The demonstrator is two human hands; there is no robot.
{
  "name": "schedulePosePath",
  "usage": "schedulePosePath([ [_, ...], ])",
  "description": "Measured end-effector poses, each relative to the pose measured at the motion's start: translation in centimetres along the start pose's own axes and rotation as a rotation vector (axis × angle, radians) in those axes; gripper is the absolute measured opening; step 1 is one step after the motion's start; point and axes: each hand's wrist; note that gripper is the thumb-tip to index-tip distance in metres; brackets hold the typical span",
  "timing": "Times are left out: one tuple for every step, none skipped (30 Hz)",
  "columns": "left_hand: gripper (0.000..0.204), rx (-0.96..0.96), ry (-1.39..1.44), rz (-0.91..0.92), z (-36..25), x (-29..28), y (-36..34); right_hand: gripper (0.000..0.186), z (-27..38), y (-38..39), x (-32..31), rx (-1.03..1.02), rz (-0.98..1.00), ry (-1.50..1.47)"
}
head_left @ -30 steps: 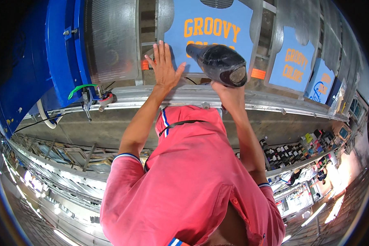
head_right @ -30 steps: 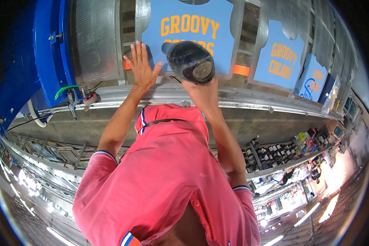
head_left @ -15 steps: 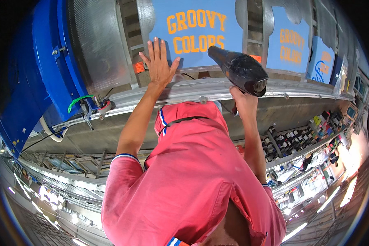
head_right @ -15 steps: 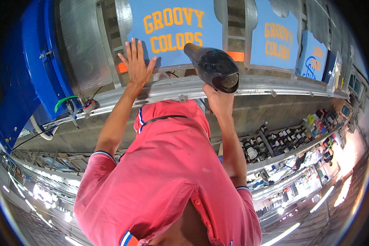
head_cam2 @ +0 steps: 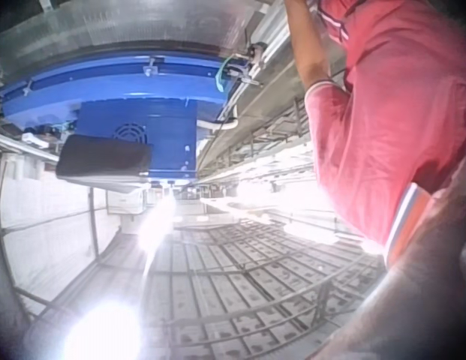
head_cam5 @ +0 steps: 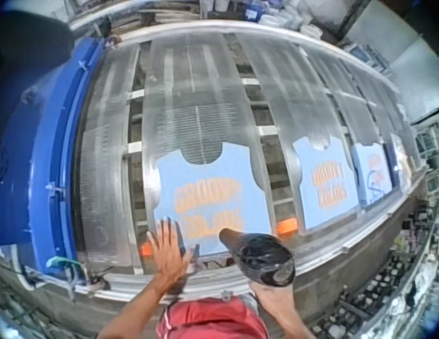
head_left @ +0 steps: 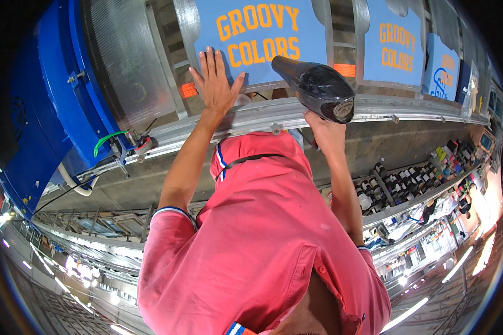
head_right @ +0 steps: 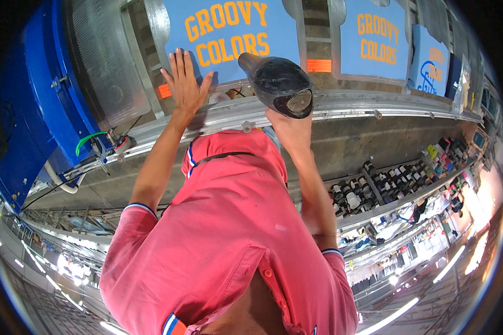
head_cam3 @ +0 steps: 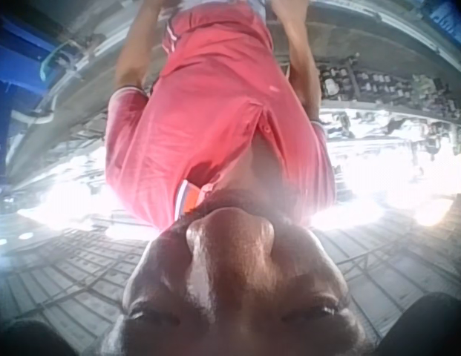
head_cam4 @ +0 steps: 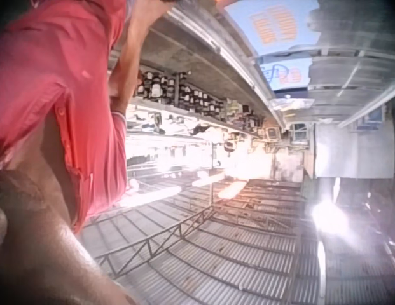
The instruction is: The person performs screen printing on light blue t-shirts, applying yellow ink with a squeegee to create the text 'GROOVY COLORS'. They pour ink onto the screen, pull the squeegee across the mesh, and use a heat gun to dry the printed design. The person also cleans the screen with a brush and water between uses.
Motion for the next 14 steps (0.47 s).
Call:
schedulePosePath([
  [0.086,-0.005,-0.007,0.007,0.0,0.0,0.0,0.026,0.1,0.1,0.2,-0.011,-0.002,-0.005],
  [0.087,-0.009,-0.011,0.006,0.0,0.0,0.0,0.026,0.2,0.2,0.4,-0.023,-0.004,-0.011],
  [0.088,-0.013,-0.014,0.005,0.1,0.2,0.1,0.025,0.3,0.2,0.5,-0.023,0.002,-0.016],
  [0.089,-0.018,-0.018,0.004,0.1,0.2,0.1,0.025,0.4,0.2,0.7,-0.023,0.008,-0.021],
  [0.09,-0.019,-0.018,0.0,0.1,0.2,0.2,0.025,0.5,0.3,0.9,-0.024,0.016,-0.027],
  [0.091,-0.021,-0.019,-0.004,0.1,0.1,0.4,0.024,0.5,0.3,0.9,-0.026,0.032,-0.029],
  [0.092,-0.022,-0.02,-0.007,0.2,0.0,0.5,0.024,0.5,0.3,1.1,-0.027,0.049,-0.032],
  [0.093,-0.026,-0.028,-0.003,0.3,0.0,0.7,0.024,0.5,0.3,1.2,-0.029,0.067,-0.035],
  [0.094,-0.031,-0.035,0.0,0.4,0.0,1.0,0.023,0.5,0.3,1.4,-0.045,0.08,-0.025],
  [0.095,-0.033,-0.042,0.004,0.5,0.1,1.2,0.023,0.5,0.3,1.6,-0.062,0.092,-0.014],
  [0.096,-0.034,-0.038,0.005,0.7,0.1,1.4,0.023,0.4,0.2,1.8,-0.079,0.104,-0.004],
  [0.097,-0.035,-0.033,0.006,0.9,0.2,1.5,0.021,0.3,0.1,2.1,-0.111,0.096,-0.017],
  [0.097,-0.037,-0.029,0.009,1.1,0.2,1.7,0.018,0.2,0.1,2.4,-0.141,0.087,-0.029],
  [0.098,-0.039,-0.012,-0.003,1.3,0.4,1.9,0.016,0.0,0.1,2.9,-0.172,0.079,-0.042],
])
Point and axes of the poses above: each hand's wrist, its own y-axis away from the middle knuckle, its own x-axis out of the palm, z = x × y, and after that the axes turned 7 degrees about -z, right-handed
